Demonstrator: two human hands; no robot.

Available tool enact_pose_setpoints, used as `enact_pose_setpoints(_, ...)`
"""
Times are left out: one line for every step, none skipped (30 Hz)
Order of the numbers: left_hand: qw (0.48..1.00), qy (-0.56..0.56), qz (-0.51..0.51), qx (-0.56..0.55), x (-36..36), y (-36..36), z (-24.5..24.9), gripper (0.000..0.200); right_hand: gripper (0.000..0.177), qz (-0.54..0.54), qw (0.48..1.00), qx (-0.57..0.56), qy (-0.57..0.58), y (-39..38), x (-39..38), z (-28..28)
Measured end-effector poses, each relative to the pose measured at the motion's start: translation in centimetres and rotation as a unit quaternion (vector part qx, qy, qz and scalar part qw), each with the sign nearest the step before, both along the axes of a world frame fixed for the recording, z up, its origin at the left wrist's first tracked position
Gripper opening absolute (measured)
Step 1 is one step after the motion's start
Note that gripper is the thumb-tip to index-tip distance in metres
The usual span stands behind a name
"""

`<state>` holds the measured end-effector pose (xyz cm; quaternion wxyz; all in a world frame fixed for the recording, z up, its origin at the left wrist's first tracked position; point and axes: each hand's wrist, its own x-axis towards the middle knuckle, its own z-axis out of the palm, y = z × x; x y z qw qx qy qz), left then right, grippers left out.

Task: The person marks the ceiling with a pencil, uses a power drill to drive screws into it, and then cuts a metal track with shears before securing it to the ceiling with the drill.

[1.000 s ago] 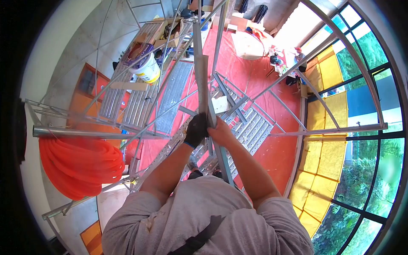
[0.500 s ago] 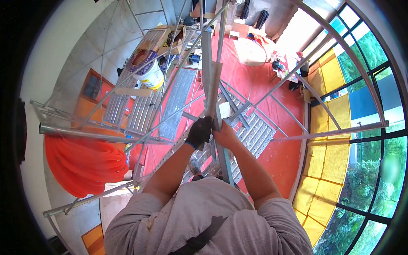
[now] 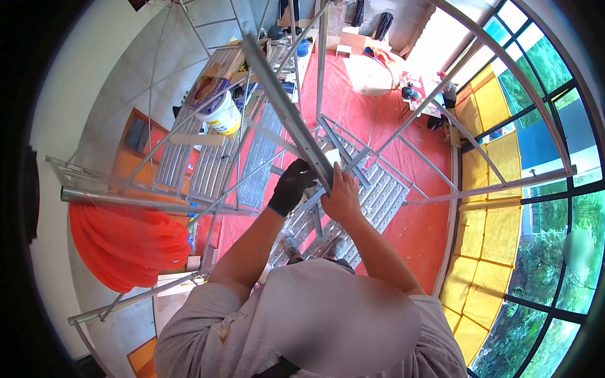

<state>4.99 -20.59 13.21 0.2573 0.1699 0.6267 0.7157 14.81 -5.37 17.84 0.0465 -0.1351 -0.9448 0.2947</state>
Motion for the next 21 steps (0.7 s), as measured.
enact_pose_setpoints(0.997, -0.060, -0.008, 0.039, 0.2, 0.0, 0.0, 0.043, 0.085, -0.010, 0.999, 0.033, 0.008, 0.0, 0.3, 0.3)
enact_pose_setpoints(0.990, -0.120, -0.016, 0.078, 0.4, 0.0, -0.1, 0.042, 0.083, -0.010, 0.999, 0.049, 0.014, -0.1, 0.6, 0.6)
enact_pose_setpoints(0.976, -0.180, -0.024, 0.116, 0.6, 0.0, -0.1, 0.042, 0.082, -0.011, 0.998, 0.065, 0.020, -0.2, 0.8, 0.9)
enact_pose_setpoints(0.967, -0.208, -0.013, 0.147, 0.9, 0.1, 0.6, 0.043, 0.081, -0.012, 0.996, 0.081, 0.026, -0.2, 1.0, 1.1)
enact_pose_setpoints(0.955, -0.237, -0.002, 0.178, 1.5, 0.2, 1.2, 0.043, 0.078, -0.003, 0.995, 0.090, 0.047, -0.1, 1.2, 1.0)
enact_pose_setpoints(0.941, -0.265, 0.009, 0.209, 1.9, 0.4, 1.8, 0.043, 0.076, 0.006, 0.993, 0.098, 0.067, 0.0, 1.4, 0.7)
enact_pose_setpoints(0.939, -0.269, 0.013, 0.212, 2.1, 0.5, 1.8, 0.045, 0.074, 0.016, 0.990, 0.106, 0.087, 0.1, 1.5, 0.6)
enact_pose_setpoints(0.937, -0.274, 0.017, 0.216, 2.3, 0.5, 1.8, 0.048, 0.073, 0.017, 0.990, 0.106, 0.088, 0.2, 1.6, 0.6)
enact_pose_setpoints(0.935, -0.279, 0.020, 0.219, 2.5, 0.6, 1.8, 0.051, 0.072, 0.017, 0.990, 0.106, 0.089, 0.3, 1.7, 0.6)
enact_pose_setpoints(0.931, -0.288, 0.022, 0.224, 2.7, 0.5, 1.6, 0.055, 0.071, 0.018, 0.990, 0.106, 0.090, 0.2, 1.8, 0.7)
enact_pose_setpoints(0.927, -0.298, 0.024, 0.229, 2.8, 0.5, 1.5, 0.059, 0.070, 0.019, 0.991, 0.103, 0.085, 0.2, 1.9, 0.7)
enact_pose_setpoints(0.922, -0.307, 0.025, 0.234, 2.8, 0.4, 1.3, 0.064, 0.070, 0.021, 0.991, 0.100, 0.081, 0.2, 2.0, 0.7)
enact_pose_setpoints(0.921, -0.308, 0.027, 0.236, 2.9, 0.3, 1.4, 0.065, 0.070, 0.022, 0.992, 0.098, 0.077, 0.1, 2.1, 0.6)
enact_pose_setpoints(0.920, -0.309, 0.029, 0.238, 2.9, 0.1, 1.5, 0.067, 0.070, 0.019, 0.993, 0.093, 0.072, 0.0, 2.2, 0.6)
enact_pose_setpoints(0.920, -0.309, 0.031, 0.240, 3.0, 0.0, 1.7, 0.068, 0.070, 0.016, 0.994, 0.088, 0.067, -0.2, 2.2, 0.7)
enact_pose_setpoints(0.922, -0.308, 0.034, 0.234, 3.0, -0.1, 1.6, 0.068, 0.070, 0.013, 0.995, 0.083, 0.062, -0.3, 2.3, 0.8)
enact_pose_setpoints(0.923, -0.306, 0.036, 0.229, 3.0, -0.2, 1.6, 0.068, 0.070, 0.015, 0.995, 0.074, 0.065, -0.4, 2.4, 0.9)
enact_pose_setpoints(0.925, -0.305, 0.037, 0.223, 2.9, -0.3, 1.5, 0.067, 0.070, 0.016, 0.995, 0.065, 0.068, -0.5, 2.5, 1.1)
enact_pose_setpoints(0.926, -0.305, 0.041, 0.217, 2.8, -0.3, 1.4, 0.067, 0.070, 0.017, 0.996, 0.056, 0.072, -0.5, 2.5, 1.2)
enact_pose_setpoints(0.927, -0.306, 0.044, 0.211, 2.7, -0.4, 1.2, 0.066, 0.069, 0.020, 0.996, 0.040, 0.075, -0.4, 2.5, 1.1)
enact_pose_setpoints(0.928, -0.307, 0.047, 0.205, 2.7, -0.5, 1.0, 0.066, 0.069, 0.023, 0.996, 0.024, 0.078, -0.4, 2.6, 1.0)
